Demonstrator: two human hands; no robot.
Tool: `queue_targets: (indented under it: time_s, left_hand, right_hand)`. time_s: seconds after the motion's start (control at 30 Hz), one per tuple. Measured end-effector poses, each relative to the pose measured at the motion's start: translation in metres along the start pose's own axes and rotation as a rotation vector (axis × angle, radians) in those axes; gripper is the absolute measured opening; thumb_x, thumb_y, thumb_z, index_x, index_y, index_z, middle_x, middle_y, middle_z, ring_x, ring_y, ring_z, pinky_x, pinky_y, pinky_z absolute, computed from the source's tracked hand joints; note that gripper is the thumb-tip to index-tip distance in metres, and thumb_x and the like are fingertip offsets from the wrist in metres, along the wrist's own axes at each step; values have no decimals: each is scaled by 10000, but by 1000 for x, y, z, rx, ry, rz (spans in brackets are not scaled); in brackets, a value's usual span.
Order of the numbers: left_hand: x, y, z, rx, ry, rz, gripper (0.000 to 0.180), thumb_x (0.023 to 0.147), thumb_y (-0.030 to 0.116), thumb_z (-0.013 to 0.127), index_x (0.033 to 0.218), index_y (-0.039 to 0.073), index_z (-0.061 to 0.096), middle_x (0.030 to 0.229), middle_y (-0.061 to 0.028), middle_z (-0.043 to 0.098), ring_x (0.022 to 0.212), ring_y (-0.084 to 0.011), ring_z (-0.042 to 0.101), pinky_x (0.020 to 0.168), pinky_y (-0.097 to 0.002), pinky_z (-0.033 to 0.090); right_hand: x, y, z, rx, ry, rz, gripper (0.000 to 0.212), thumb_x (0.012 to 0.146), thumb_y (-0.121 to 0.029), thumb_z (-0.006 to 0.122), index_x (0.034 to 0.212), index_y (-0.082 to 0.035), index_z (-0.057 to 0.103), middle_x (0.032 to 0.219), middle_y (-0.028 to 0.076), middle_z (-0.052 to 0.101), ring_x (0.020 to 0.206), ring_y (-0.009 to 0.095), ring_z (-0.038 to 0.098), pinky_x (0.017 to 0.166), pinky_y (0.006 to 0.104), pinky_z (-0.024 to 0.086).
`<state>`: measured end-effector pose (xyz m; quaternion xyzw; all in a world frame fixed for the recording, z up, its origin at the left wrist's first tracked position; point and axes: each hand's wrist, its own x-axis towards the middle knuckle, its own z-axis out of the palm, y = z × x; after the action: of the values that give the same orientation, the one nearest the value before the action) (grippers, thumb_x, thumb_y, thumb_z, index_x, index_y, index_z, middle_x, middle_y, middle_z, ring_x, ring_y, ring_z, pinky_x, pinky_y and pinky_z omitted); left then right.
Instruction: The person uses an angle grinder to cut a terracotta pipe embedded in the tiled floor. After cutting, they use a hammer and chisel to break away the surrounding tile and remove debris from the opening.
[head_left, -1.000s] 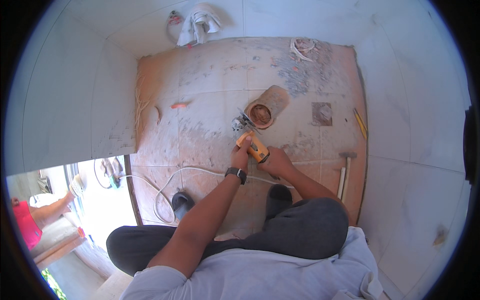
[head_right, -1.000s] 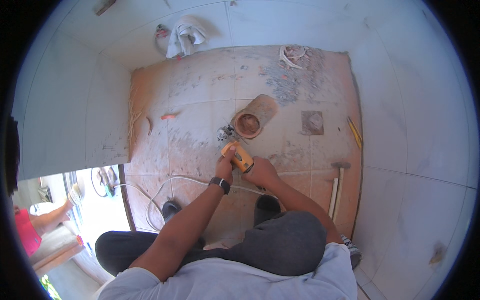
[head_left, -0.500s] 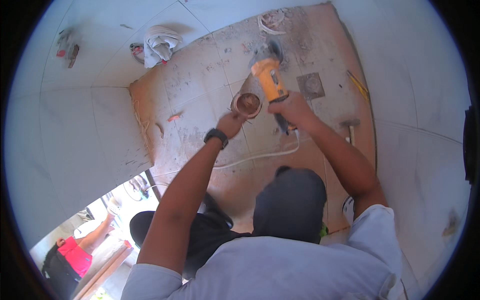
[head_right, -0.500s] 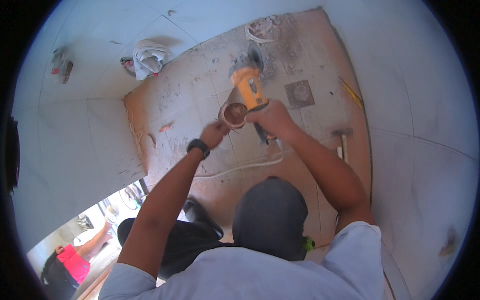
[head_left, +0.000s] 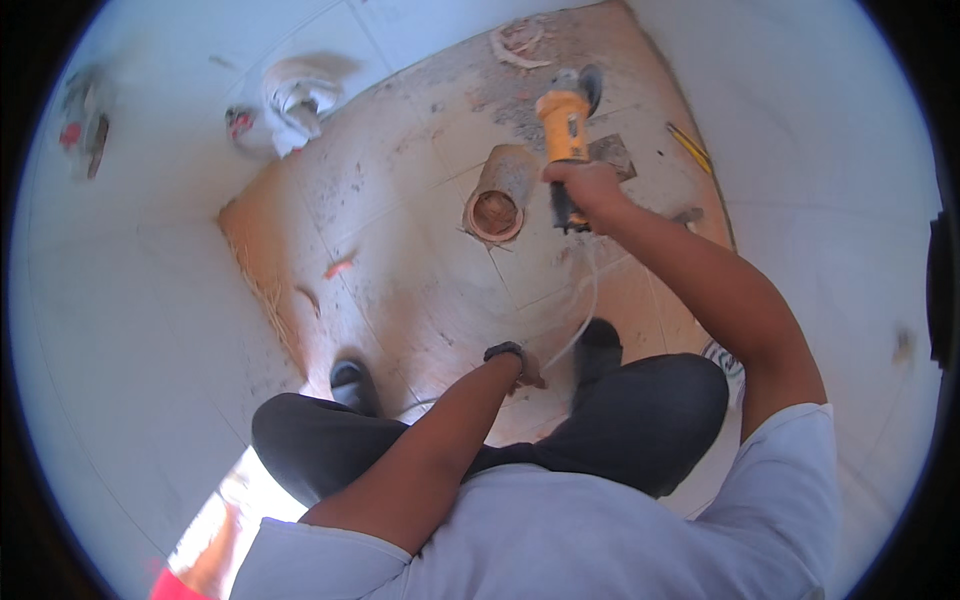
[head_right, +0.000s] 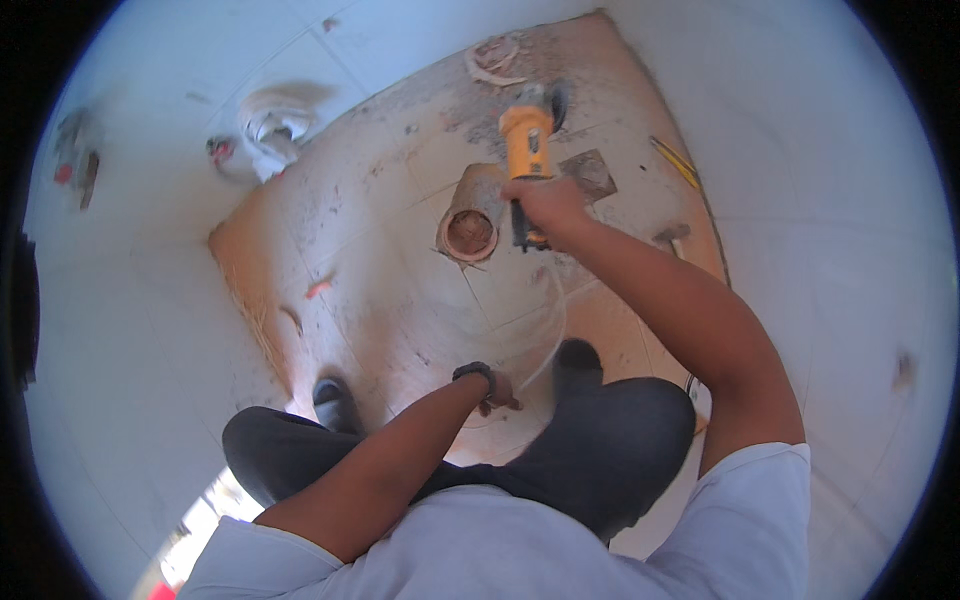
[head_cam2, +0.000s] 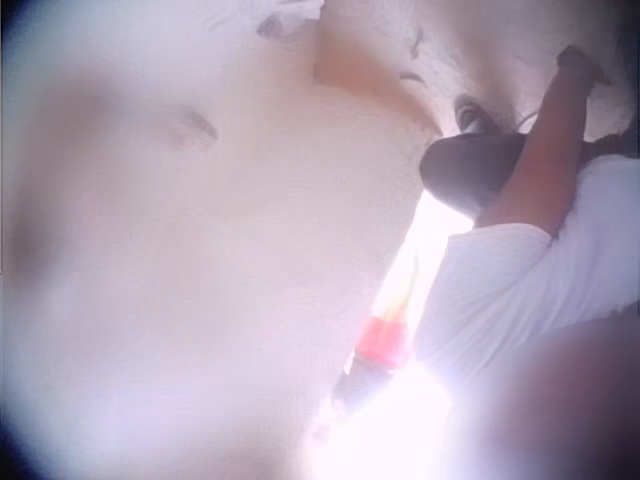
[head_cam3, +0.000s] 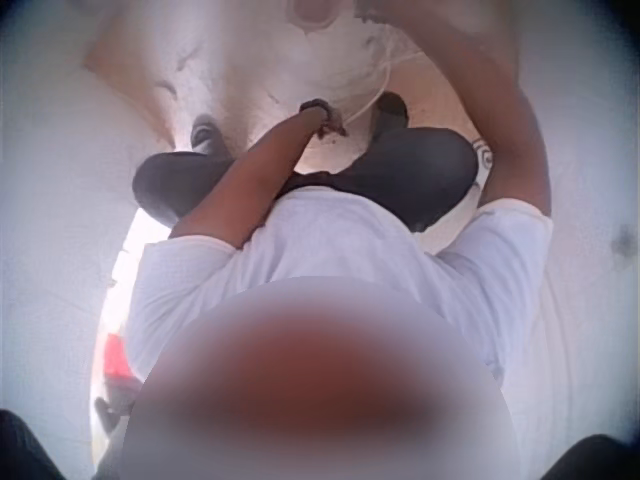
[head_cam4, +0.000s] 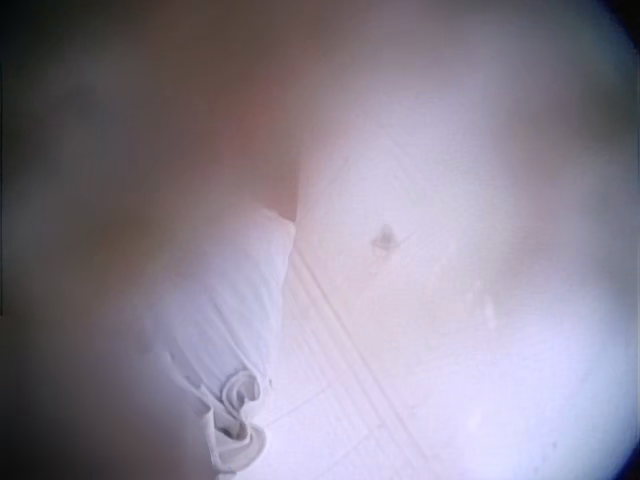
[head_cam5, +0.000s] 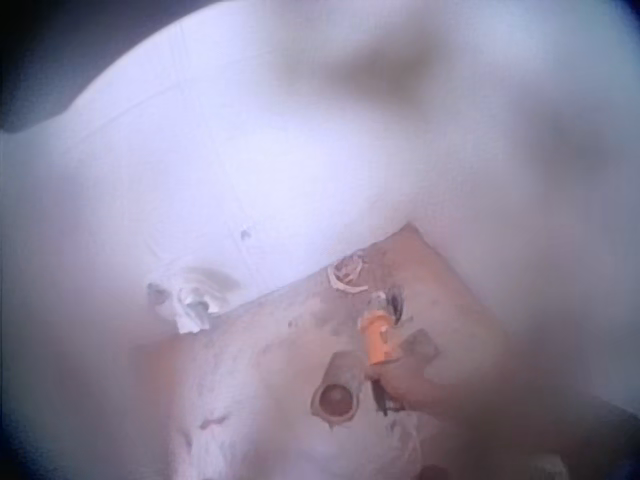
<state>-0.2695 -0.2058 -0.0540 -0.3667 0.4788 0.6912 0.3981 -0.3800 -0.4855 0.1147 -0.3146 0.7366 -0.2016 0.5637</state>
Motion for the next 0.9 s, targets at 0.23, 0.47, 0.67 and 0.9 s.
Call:
queue_targets:
  time_s: [0.23,0.47,0.67,0.9]
  left_hand:
    - [-111,-71,-104,549,278,8,612,890,511,690,1303,60,710,1366,-173,676,1250,-326,642,1031,-498,504]
    - [-80,-133,-195,-740,896,470,560,990,468,590,1278,-5,673,1147,-200,733,963,-318,716,899,-404,561]
    - [-55,-124,-174,-1391,368,546,769,997,689,510,1341,9,616,1263,-122,696,1106,-263,668,986,-409,519]
    - [-80,-138,-164,-1007,491,756,622,990,551,640,1355,50,596,1216,-108,704,1113,-261,662,994,-419,513]
  right_hand:
    - [-74,45,82,-74,291,77,484,678,-289,847,987,64,729,870,177,749,784,278,744,707,407,576]
    - [-155,128,181,69,498,64,522,674,-344,841,1011,37,722,894,231,751,847,359,752,767,435,579]
    - [-165,165,221,-40,452,69,538,683,-373,830,1029,22,715,949,247,749,920,403,741,791,459,578]
    - [-142,184,220,47,467,43,481,692,-336,829,1001,18,727,992,251,750,969,408,737,816,477,589]
